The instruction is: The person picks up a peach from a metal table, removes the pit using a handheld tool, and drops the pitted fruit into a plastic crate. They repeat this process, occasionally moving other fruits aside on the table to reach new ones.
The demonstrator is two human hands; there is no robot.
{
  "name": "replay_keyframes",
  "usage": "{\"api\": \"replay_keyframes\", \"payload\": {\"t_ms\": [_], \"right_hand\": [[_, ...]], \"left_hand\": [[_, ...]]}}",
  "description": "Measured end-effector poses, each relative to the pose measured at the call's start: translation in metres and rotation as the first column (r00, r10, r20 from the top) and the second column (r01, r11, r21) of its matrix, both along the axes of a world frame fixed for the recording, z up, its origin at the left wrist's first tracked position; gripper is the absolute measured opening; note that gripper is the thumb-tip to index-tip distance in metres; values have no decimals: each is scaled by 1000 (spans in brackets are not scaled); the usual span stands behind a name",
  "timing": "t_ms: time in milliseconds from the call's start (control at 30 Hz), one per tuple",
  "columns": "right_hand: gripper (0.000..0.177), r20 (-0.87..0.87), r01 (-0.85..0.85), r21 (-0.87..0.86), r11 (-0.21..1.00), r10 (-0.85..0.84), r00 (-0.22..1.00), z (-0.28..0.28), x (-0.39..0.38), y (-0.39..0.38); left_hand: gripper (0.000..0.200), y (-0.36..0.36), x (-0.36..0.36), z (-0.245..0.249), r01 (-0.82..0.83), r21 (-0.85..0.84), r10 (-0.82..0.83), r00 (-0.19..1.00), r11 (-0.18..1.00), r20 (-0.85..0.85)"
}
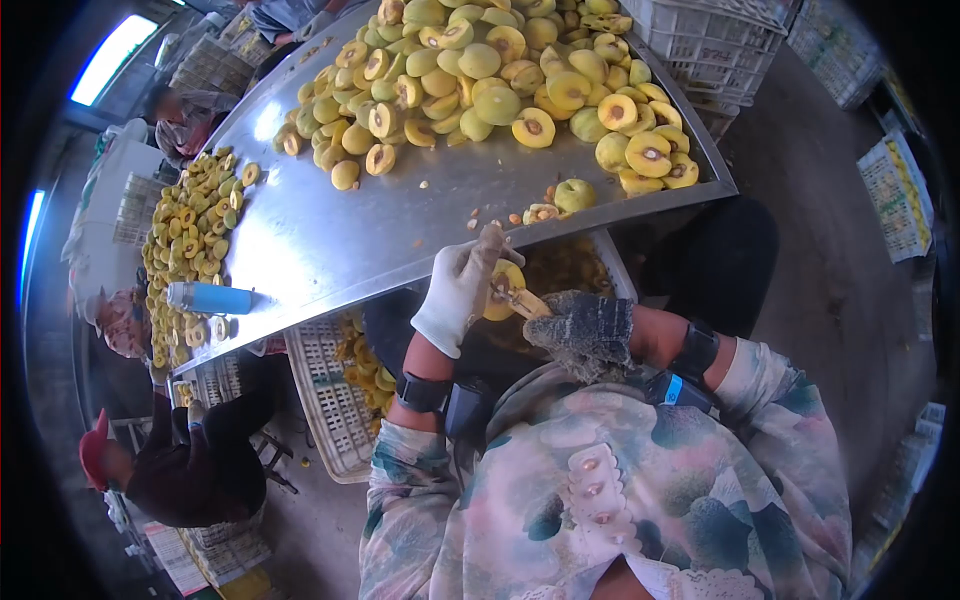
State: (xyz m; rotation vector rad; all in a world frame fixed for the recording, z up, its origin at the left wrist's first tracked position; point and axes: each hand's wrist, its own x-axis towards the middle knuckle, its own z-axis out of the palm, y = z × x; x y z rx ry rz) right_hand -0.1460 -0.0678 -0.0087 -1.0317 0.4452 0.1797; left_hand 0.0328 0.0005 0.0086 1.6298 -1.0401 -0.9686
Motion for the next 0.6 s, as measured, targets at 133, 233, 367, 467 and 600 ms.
{"api": "replay_keyframes", "payload": {"t_ms": [133,233,367,467,600], "right_hand": [[22,87,42,-57,997,-37,996,-3,6,0],[18,1,127,192,973,-130,992,-8,10,4],[17,118,95,276,956,-132,984,-15,6,11],[18,-57,184,505,843,-181,982,6,3,12],[22,151,31,453,891,-111,982,-3,-2,6]], "left_hand": [[59,9,6,-10,-21,-234,-22,983,972,-182],[54,14,-22,-21,-250,-384,176,960,889,-218],[35,11,-33,-24,-437,-209,280,808,875,-519],[32,7,-26,-17,-316,-166,151,771,934,-619],[31,3,-41,-11,-503,-226,431,850,834,-302]]}}
